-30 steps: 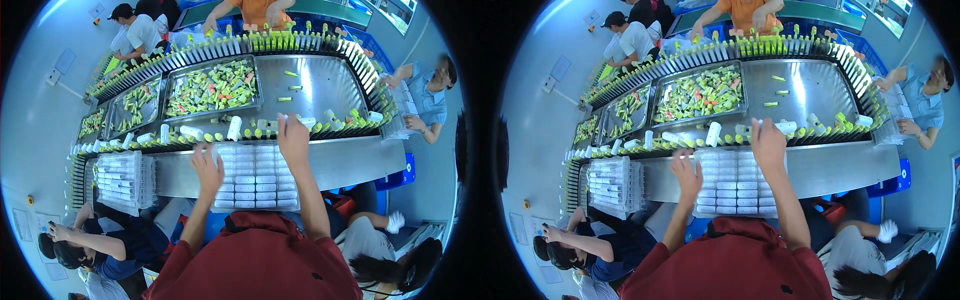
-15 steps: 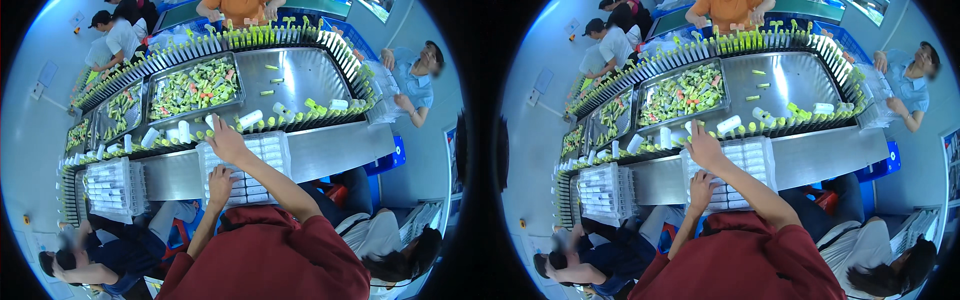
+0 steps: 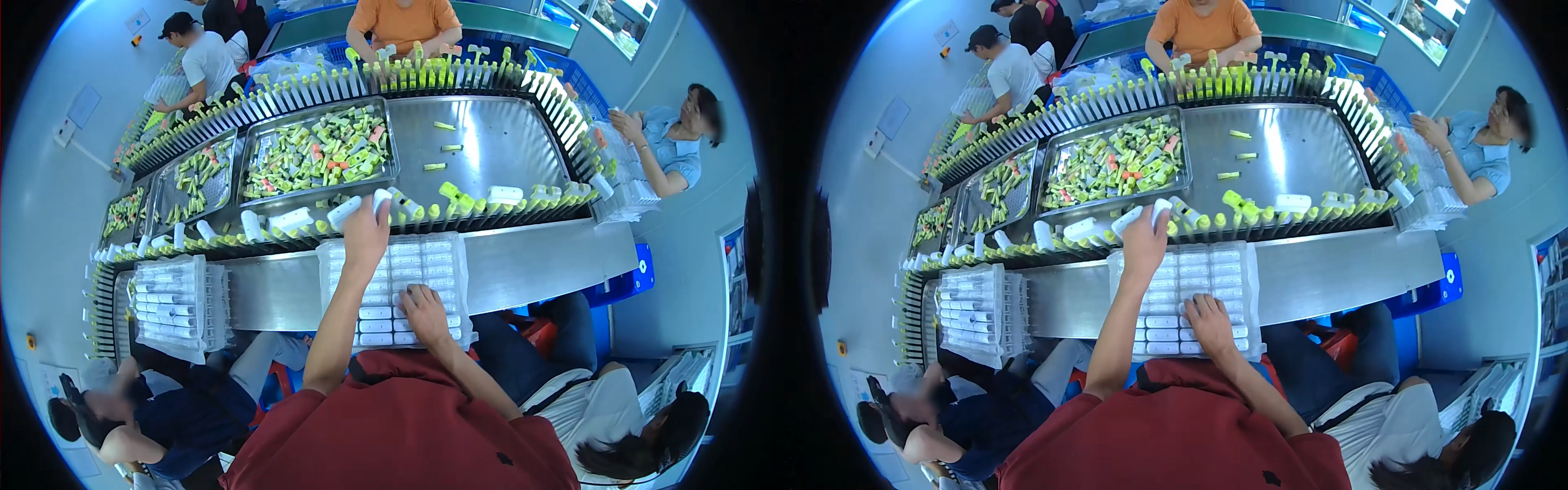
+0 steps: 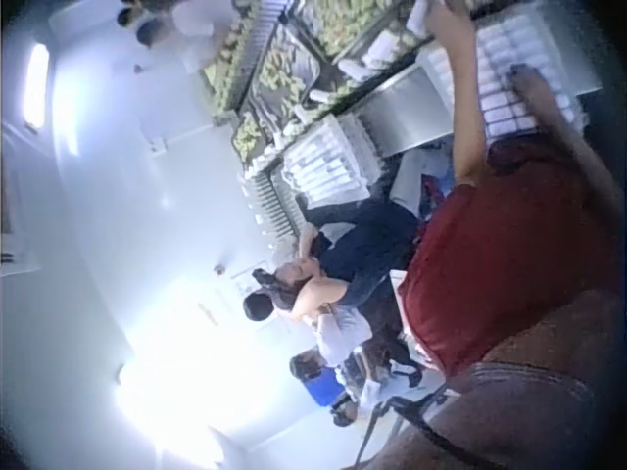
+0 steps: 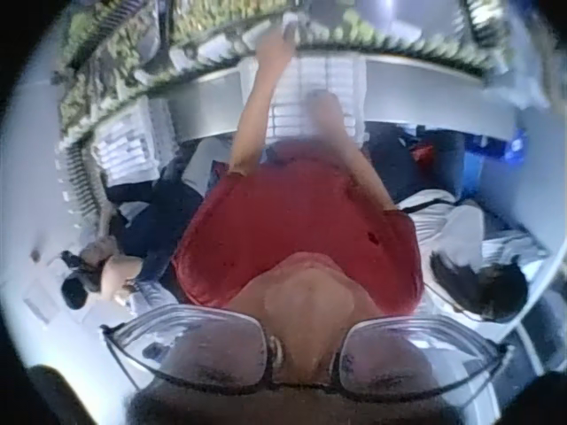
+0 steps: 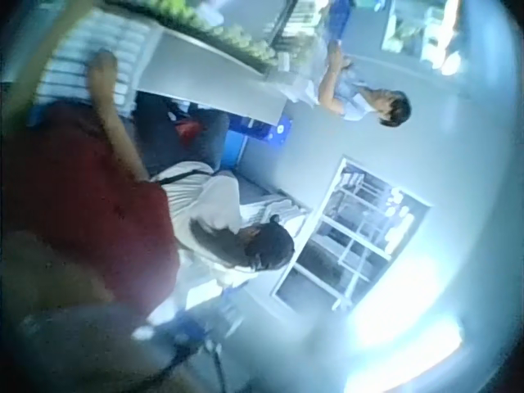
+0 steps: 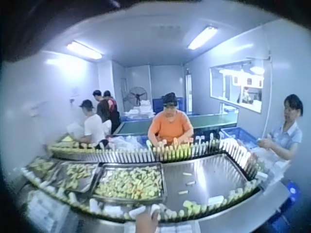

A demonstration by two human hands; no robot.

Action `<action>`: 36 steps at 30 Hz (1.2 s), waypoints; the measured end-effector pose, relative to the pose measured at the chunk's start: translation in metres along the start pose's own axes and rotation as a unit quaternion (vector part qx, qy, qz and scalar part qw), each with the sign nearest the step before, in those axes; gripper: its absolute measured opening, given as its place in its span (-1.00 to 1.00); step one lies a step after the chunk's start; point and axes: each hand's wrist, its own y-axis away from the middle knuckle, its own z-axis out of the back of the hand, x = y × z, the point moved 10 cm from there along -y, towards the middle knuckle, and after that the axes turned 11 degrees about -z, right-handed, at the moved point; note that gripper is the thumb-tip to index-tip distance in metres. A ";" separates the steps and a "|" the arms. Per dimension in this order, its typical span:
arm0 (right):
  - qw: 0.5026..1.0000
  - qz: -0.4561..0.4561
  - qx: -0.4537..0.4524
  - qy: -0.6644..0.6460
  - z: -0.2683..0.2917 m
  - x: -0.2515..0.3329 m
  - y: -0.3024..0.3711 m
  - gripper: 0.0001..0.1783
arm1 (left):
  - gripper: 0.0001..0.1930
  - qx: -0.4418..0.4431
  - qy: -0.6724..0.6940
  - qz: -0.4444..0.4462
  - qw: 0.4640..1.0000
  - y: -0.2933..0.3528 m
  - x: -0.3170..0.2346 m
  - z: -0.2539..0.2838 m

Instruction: The person packs items by picking small white components from the assembly line and placing them into the compartments of a plastic tray by hand.

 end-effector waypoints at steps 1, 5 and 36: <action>1.000 0.003 -0.029 -0.009 0.008 0.002 -0.001 -0.61 | -0.68 -0.005 -0.002 -0.021 1.000 -0.007 -0.006 -0.004; 0.993 -0.076 0.087 -0.028 -0.006 0.004 -0.020 -0.59 | -0.64 0.003 -0.192 -0.054 0.980 -0.011 0.004 -0.028; 0.996 0.037 0.059 -0.055 0.021 0.026 -0.001 -0.74 | -0.75 0.077 0.161 0.099 0.979 0.169 0.059 0.022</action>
